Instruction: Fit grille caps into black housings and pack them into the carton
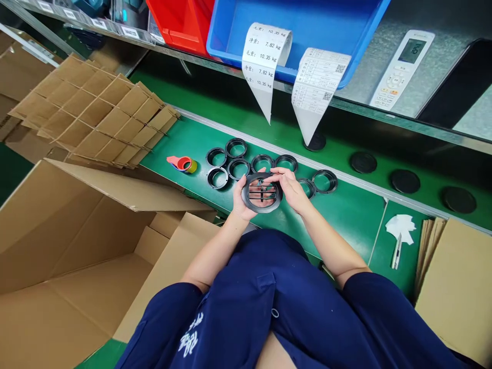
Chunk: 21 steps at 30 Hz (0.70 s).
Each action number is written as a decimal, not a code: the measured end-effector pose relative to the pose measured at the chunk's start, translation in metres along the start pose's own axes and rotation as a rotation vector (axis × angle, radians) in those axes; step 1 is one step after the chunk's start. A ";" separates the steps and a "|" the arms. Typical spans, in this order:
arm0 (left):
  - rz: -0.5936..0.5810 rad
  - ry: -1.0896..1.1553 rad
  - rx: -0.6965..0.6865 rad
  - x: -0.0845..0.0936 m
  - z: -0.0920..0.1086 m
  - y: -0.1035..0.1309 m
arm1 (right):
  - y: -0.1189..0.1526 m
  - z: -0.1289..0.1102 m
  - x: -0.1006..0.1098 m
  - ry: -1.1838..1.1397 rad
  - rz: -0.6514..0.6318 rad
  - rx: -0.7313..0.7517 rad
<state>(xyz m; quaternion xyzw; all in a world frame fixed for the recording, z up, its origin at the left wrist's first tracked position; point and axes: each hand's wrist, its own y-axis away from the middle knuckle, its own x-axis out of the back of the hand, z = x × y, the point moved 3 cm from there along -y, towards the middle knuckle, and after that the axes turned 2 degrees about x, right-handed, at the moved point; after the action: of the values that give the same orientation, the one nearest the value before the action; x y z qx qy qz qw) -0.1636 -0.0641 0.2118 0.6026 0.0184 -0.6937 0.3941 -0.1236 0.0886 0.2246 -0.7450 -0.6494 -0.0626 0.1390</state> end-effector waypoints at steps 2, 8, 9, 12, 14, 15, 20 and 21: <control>0.002 0.002 0.003 -0.001 -0.003 -0.003 | 0.006 0.002 0.004 0.010 0.010 -0.007; 0.032 -0.020 0.051 -0.002 -0.012 -0.018 | 0.019 0.012 0.015 0.078 0.030 0.000; 0.038 -0.021 0.053 -0.002 -0.012 -0.021 | 0.020 0.015 0.017 0.095 0.029 0.003; 0.071 -0.023 0.058 0.000 -0.012 -0.031 | 0.024 0.026 0.019 0.157 0.035 0.023; 0.118 -0.022 0.061 0.004 -0.012 -0.037 | 0.027 0.033 0.016 0.238 0.000 0.086; 0.154 -0.027 0.067 0.007 -0.012 -0.041 | 0.029 0.036 0.014 0.292 -0.050 0.131; 0.296 -0.116 0.220 0.021 -0.036 -0.062 | 0.039 0.058 0.005 0.462 -0.334 0.119; 0.295 -0.132 0.257 0.021 -0.044 -0.067 | 0.039 0.063 0.006 0.445 -0.359 0.066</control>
<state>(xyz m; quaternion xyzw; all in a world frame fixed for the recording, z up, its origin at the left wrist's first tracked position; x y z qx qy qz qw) -0.1645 -0.0068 0.1517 0.5972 -0.1843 -0.6633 0.4116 -0.0893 0.1080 0.1617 -0.5812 -0.7261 -0.2267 0.2890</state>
